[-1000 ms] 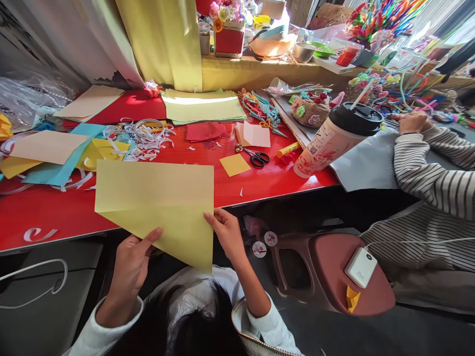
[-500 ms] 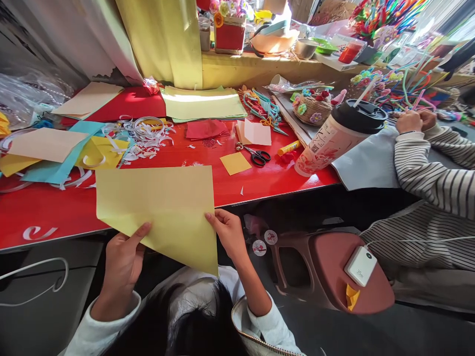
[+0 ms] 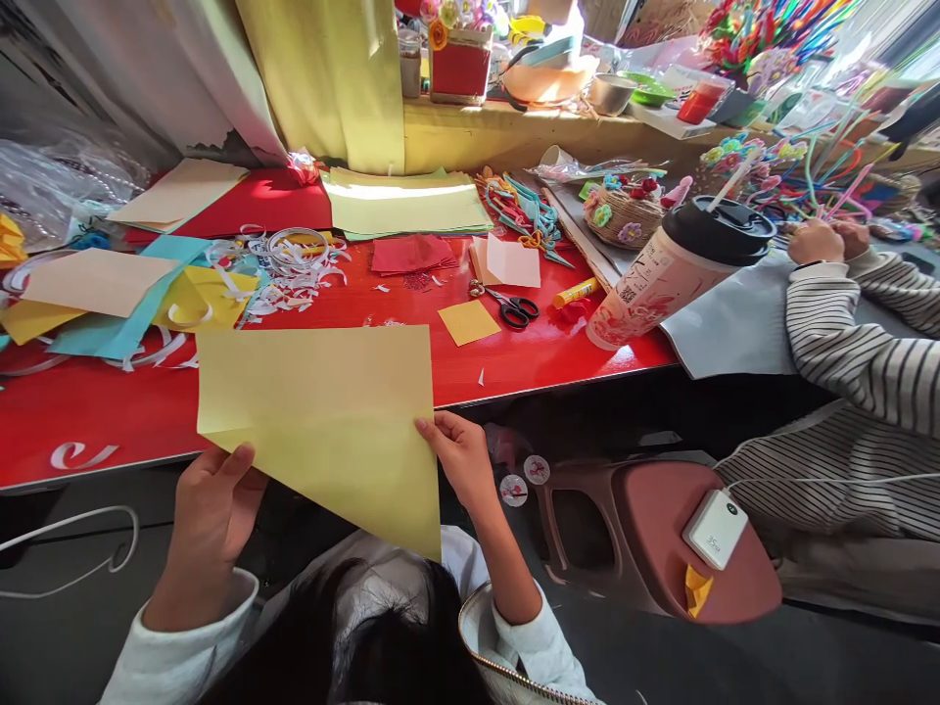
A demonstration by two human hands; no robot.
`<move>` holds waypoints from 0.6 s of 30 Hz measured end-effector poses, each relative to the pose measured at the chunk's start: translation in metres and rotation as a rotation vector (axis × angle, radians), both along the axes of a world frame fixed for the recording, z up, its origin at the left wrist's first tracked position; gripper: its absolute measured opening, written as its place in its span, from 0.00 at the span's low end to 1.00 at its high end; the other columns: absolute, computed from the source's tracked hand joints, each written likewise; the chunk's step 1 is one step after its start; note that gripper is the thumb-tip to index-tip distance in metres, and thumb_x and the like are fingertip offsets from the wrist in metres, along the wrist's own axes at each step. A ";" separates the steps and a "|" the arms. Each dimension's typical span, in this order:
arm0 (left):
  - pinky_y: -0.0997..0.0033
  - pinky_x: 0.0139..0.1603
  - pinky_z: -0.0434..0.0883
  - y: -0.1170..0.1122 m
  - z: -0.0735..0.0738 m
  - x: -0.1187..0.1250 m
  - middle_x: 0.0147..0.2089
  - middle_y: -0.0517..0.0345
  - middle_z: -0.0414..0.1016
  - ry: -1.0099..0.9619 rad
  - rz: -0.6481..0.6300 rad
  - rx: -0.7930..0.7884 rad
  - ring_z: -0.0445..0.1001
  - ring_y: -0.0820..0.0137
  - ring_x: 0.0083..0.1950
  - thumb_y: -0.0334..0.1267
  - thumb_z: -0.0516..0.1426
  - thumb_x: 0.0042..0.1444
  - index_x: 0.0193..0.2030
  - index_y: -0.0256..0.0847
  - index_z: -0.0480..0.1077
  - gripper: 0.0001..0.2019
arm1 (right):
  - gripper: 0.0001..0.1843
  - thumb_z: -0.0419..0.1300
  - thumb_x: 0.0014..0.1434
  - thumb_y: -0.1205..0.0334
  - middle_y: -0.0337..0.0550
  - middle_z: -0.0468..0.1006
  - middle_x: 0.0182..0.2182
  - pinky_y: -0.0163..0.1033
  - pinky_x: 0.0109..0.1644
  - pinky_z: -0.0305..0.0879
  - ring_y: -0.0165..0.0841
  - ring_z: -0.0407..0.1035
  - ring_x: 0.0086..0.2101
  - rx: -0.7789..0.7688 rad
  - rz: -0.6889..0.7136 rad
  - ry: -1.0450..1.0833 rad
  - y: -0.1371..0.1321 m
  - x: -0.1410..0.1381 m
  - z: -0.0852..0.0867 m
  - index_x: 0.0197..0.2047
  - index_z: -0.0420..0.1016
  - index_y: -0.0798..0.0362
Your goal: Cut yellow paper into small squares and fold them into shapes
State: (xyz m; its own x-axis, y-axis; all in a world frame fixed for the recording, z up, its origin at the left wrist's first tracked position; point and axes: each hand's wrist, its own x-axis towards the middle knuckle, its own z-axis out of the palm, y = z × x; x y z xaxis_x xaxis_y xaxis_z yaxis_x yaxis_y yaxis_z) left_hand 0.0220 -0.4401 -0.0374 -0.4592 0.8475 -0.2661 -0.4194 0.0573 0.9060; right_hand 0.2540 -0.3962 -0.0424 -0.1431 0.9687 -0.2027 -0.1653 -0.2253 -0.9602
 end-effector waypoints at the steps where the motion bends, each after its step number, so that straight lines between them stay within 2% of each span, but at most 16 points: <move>1: 0.68 0.45 0.74 -0.001 0.000 -0.003 0.40 0.57 0.79 -0.007 -0.012 0.002 0.76 0.64 0.42 0.39 0.68 0.38 0.42 0.42 0.75 0.21 | 0.12 0.62 0.51 0.52 0.39 0.76 0.27 0.34 0.31 0.61 0.31 0.67 0.27 -0.007 0.002 0.006 0.000 0.000 0.000 0.31 0.77 0.53; 4: 0.66 0.46 0.74 -0.001 -0.001 -0.009 0.38 0.56 0.79 -0.010 -0.007 0.005 0.76 0.63 0.43 0.39 0.69 0.35 0.42 0.42 0.75 0.23 | 0.12 0.62 0.51 0.52 0.39 0.76 0.27 0.34 0.30 0.61 0.30 0.66 0.26 -0.009 0.004 -0.005 0.000 0.001 0.001 0.30 0.77 0.53; 8: 0.65 0.44 0.75 0.001 -0.001 -0.010 0.34 0.56 0.79 0.005 0.043 -0.006 0.77 0.63 0.41 0.37 0.69 0.34 0.36 0.38 0.76 0.18 | 0.13 0.62 0.50 0.52 0.40 0.77 0.28 0.34 0.31 0.61 0.31 0.67 0.27 0.001 0.013 -0.023 0.000 0.002 0.000 0.30 0.77 0.53; 12: 0.70 0.39 0.76 0.003 0.001 -0.005 0.32 0.57 0.79 0.015 0.078 0.004 0.77 0.65 0.38 0.35 0.69 0.35 0.33 0.38 0.76 0.14 | 0.13 0.63 0.50 0.51 0.40 0.77 0.27 0.34 0.30 0.60 0.31 0.67 0.27 -0.006 0.024 -0.030 0.000 0.003 0.001 0.30 0.77 0.53; 18: 0.75 0.31 0.76 0.003 0.005 -0.002 0.32 0.57 0.79 0.008 0.029 -0.022 0.77 0.67 0.35 0.36 0.68 0.36 0.34 0.36 0.76 0.15 | 0.12 0.63 0.51 0.52 0.39 0.77 0.27 0.35 0.31 0.61 0.32 0.68 0.28 -0.011 0.026 -0.037 0.000 0.006 0.002 0.30 0.78 0.52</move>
